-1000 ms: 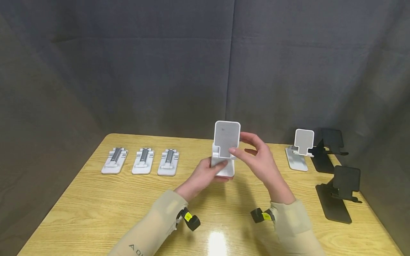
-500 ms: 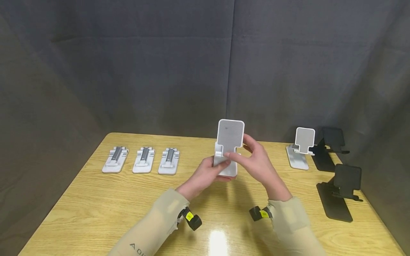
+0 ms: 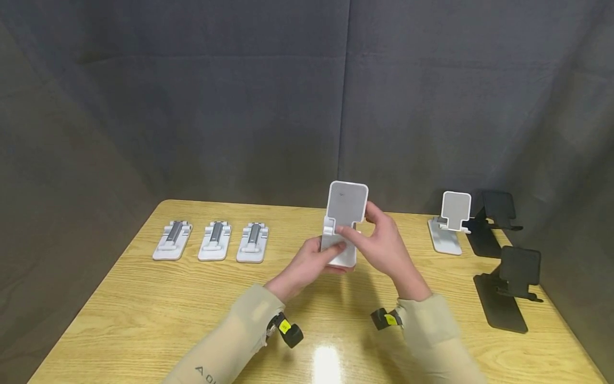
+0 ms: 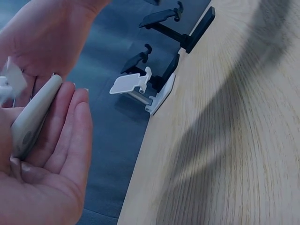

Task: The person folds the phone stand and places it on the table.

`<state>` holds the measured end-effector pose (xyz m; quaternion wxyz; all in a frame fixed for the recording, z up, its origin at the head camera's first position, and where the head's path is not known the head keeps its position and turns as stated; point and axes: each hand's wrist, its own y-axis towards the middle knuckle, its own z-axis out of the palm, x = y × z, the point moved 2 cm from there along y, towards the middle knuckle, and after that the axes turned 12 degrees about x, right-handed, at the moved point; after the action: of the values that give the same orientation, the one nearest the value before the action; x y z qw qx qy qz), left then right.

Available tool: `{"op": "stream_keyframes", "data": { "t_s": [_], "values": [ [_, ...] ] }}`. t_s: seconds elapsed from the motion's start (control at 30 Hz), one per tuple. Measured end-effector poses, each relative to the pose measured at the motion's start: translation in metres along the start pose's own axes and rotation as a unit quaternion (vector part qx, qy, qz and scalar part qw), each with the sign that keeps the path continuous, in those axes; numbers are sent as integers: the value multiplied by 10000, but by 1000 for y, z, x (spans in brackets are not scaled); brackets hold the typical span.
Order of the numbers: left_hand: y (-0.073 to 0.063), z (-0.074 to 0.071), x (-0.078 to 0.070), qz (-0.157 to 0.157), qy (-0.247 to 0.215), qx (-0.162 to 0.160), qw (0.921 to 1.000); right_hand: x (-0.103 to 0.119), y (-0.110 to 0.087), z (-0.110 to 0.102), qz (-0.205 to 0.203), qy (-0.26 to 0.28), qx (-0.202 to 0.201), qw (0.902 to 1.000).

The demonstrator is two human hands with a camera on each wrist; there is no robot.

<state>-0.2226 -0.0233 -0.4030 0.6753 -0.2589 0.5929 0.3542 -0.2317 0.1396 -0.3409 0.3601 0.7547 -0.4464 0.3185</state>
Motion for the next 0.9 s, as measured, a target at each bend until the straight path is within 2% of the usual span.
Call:
{"op": "stream_keyframes", "data": {
  "t_s": [0.2, 0.5, 0.7, 0.9],
  "values": [
    [-1, 1, 2, -24, 93, 88, 9999, -1, 2, 2, -91, -127, -300, 9994],
    [-1, 5, 0, -33, -31, 163, 9999, -4, 8, -2, -96, -342, -744, 9966],
    [-1, 7, 2, -136, -52, 122, 9998, -8, 12, -5, -33, -353, -665, 9972],
    [-1, 5, 2, -155, -118, 52, 9998, -10, 13, -3, 175, 111, -478, 9986]
  ]
}}
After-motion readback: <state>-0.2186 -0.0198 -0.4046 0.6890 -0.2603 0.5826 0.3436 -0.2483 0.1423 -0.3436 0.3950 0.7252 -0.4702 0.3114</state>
